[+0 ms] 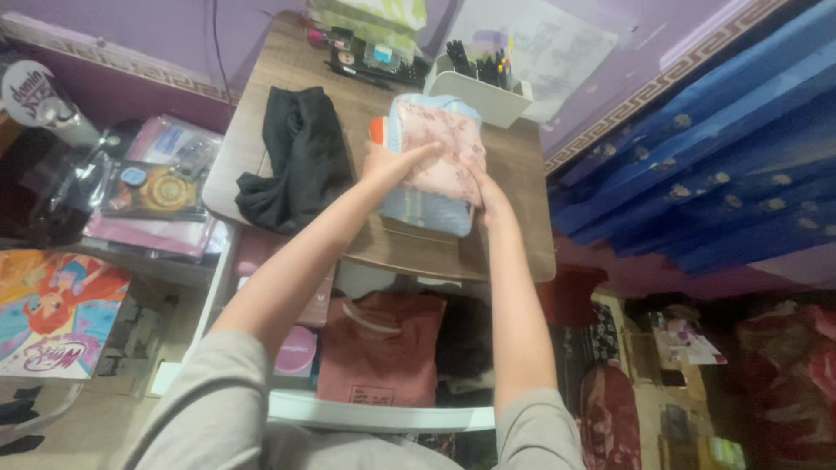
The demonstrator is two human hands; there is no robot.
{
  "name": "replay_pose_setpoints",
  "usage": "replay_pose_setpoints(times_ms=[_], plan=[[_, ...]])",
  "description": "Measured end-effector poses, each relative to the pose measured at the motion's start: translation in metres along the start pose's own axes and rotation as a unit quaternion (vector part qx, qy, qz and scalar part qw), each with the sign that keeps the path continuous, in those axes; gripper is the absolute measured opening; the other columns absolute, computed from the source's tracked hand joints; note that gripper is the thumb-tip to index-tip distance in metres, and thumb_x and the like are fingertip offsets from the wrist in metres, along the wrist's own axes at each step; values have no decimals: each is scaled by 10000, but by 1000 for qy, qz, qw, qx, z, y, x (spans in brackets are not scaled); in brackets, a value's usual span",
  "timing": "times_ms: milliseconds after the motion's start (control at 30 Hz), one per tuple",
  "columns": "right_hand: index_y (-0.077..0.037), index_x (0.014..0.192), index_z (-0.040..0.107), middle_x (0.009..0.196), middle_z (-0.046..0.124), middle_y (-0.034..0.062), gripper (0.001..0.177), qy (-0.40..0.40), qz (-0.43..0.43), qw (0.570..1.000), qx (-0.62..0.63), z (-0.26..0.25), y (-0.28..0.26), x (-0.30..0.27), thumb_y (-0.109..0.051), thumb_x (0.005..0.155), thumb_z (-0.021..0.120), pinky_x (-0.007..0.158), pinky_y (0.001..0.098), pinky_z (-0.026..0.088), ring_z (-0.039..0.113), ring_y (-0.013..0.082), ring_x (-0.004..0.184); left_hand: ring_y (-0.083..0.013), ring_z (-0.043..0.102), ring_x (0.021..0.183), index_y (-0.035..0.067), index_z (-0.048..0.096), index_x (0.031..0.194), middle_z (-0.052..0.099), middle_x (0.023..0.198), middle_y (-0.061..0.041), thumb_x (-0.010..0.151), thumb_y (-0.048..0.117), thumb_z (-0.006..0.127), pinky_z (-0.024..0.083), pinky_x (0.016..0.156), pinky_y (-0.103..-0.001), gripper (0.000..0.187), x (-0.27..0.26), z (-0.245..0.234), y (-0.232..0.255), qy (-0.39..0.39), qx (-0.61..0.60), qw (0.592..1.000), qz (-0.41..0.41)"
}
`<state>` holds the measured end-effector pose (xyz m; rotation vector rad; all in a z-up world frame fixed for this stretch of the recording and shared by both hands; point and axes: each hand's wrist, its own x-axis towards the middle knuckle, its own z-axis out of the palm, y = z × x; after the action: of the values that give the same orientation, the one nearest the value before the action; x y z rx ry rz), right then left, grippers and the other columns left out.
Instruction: The person wipes the inside of a white drawer with a dark cloth, then places various items into it, including a pink container, a bottle, a blue bag, and folded clothes. They then open a lower drawer and remove items such as a plastic container, a small box, and folded garments, placing them on the surface above.
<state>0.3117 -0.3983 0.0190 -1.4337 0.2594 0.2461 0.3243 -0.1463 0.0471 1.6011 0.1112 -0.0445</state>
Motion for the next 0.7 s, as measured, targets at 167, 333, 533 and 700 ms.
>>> replay_pose_setpoints(times_ms=[167, 333, 533, 700], plan=[[-73, 1392, 597, 1331, 695, 81, 720, 2, -6, 1000, 5, -14, 26, -50, -532, 851, 716, 1019, 346, 508, 670, 195, 1184, -170, 728, 893, 0, 747, 1142, 773, 1027, -78, 703, 459, 863, 571, 740, -319, 646, -53, -11, 9, -174, -157, 972, 14], [-41, 1379, 602, 1098, 614, 37, 634, 55, 4, 998, -25, -34, 61, -103, -516, 971, 697, 691, 293, 428, 551, 145, 879, -160, 735, 912, 8, 728, 1129, 766, 1014, -64, 768, 386, 846, 584, 794, -314, 537, -125, -30, 21, -145, -65, 986, 46], [-84, 1296, 611, 1039, 724, 10, 585, 69, 53, 995, 49, 1, 103, -206, -467, 858, 672, 678, 275, 576, 691, 110, 837, -183, 676, 1013, -13, 698, 1179, 697, 1129, -121, 797, 293, 857, 536, 890, -324, 514, -220, -65, 3, -141, -65, 986, 55], [-28, 1388, 560, 1248, 712, 124, 697, 52, 128, 984, 116, 25, 158, -286, -499, 879, 626, 925, 388, 590, 711, 227, 1104, -152, 710, 996, 24, 551, 1209, 712, 1114, -84, 690, 191, 887, 591, 859, -327, 641, -281, -77, -16, -129, -169, 970, -119]])
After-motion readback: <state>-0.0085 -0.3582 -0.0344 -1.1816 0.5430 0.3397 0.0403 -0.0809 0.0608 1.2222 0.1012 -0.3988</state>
